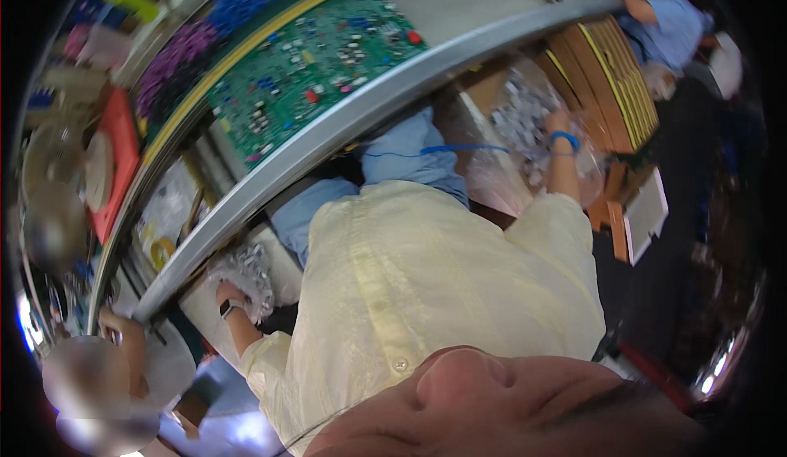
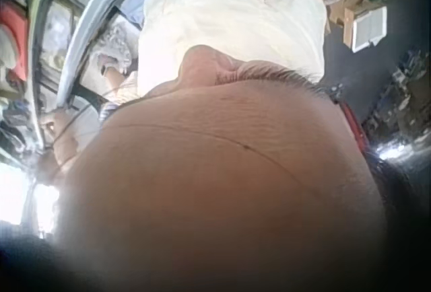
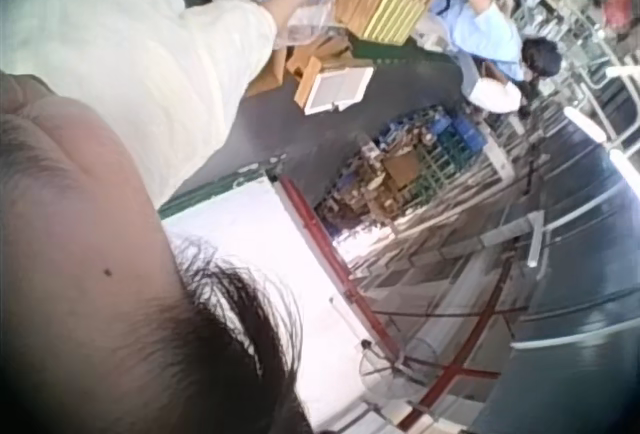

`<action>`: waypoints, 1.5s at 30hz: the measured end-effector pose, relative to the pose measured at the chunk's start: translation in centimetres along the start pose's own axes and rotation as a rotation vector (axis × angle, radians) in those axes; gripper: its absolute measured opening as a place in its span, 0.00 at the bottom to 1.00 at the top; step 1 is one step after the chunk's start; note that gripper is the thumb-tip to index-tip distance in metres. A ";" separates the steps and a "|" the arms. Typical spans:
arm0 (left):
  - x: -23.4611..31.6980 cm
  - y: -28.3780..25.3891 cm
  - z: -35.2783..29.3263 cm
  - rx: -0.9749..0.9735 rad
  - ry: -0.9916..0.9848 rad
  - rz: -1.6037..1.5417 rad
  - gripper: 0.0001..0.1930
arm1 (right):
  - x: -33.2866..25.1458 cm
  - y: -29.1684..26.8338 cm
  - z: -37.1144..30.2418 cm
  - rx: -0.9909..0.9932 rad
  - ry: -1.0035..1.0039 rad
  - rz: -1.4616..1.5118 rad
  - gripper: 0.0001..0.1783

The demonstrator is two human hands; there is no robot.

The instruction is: Assembling electronic components onto a printed circuit board.

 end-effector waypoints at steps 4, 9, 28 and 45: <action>0.1 -10.5 -5.9 0.191 -0.073 -0.216 0.09 | -1.8 3.7 0.7 0.006 -0.178 -0.105 0.17; 4.9 -23.6 -6.3 0.450 -0.051 -1.330 0.16 | -4.1 2.5 0.4 -0.036 -0.205 -0.118 0.17; 20.9 -32.0 5.2 0.341 0.605 -0.968 0.12 | -4.8 -2.0 -0.5 0.066 -0.009 -0.088 0.20; 21.5 -31.7 4.8 0.515 0.756 -0.807 0.08 | -7.0 -12.9 -1.0 0.450 0.149 1.031 0.15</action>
Point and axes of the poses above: each hand's wrist, its own z-axis towards the middle knuckle, its own y-axis out of the palm, x = y × z, the point moved 6 cm from there along z, towards the middle knuckle, and after that the axes turned 12 degrees about x, right-handed, at the moved point
